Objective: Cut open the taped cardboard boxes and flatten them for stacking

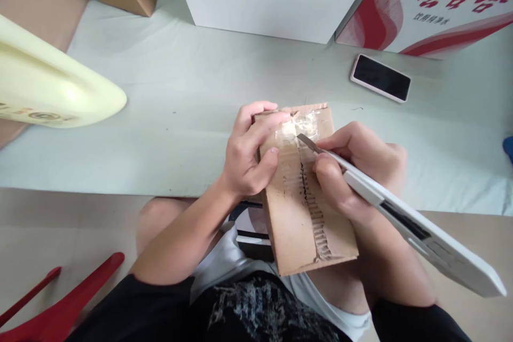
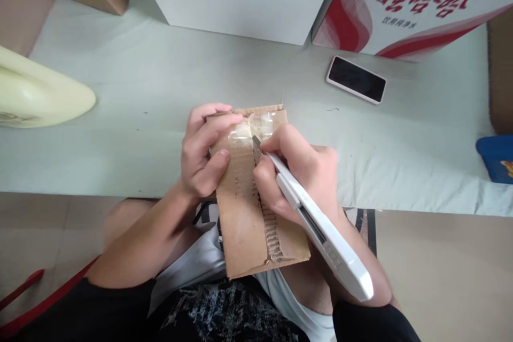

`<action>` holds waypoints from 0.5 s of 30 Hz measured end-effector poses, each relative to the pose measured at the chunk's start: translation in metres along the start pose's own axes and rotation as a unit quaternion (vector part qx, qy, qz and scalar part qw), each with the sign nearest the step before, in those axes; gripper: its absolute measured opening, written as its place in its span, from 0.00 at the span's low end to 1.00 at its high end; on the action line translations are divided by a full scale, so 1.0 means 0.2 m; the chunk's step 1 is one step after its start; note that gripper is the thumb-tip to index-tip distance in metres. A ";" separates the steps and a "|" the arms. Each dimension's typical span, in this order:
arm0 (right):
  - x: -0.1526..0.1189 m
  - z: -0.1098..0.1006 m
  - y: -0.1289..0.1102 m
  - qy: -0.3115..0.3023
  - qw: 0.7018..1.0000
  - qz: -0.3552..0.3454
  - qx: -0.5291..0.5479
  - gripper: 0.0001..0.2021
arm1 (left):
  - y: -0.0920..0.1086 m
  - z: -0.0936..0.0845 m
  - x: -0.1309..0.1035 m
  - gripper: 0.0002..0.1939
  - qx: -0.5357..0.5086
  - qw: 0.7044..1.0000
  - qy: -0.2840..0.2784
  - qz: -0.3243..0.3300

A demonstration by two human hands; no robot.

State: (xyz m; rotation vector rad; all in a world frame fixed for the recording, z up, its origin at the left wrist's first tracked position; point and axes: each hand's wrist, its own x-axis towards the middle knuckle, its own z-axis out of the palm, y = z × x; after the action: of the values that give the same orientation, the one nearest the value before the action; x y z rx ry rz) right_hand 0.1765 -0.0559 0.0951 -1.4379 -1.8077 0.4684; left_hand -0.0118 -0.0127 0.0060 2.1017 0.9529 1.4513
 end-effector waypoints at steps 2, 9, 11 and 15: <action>0.00 0.00 -0.01 -0.012 1.000 -0.005 0.005 0.04 | 0.00 0.00 0.00 0.23 0.006 1.000 0.000 0.002; -0.01 0.00 -0.01 -0.026 0.999 -0.018 0.011 0.03 | 0.00 0.00 0.00 0.24 0.019 1.000 -0.006 -0.006; 0.00 0.00 -0.01 -0.020 0.999 -0.023 0.024 0.04 | 0.00 0.00 -0.01 0.24 0.015 1.000 -0.004 -0.013; 0.00 -0.03 -0.04 -0.024 0.998 0.000 0.050 0.04 | 0.00 0.01 -0.01 0.24 -0.003 1.000 0.002 -0.009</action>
State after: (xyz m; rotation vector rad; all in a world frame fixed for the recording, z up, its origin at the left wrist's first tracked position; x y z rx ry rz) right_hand 0.1767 -0.0590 0.1050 -1.3678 -1.7962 0.5900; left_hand -0.0106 -0.0140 0.0050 2.0809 0.9659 1.4476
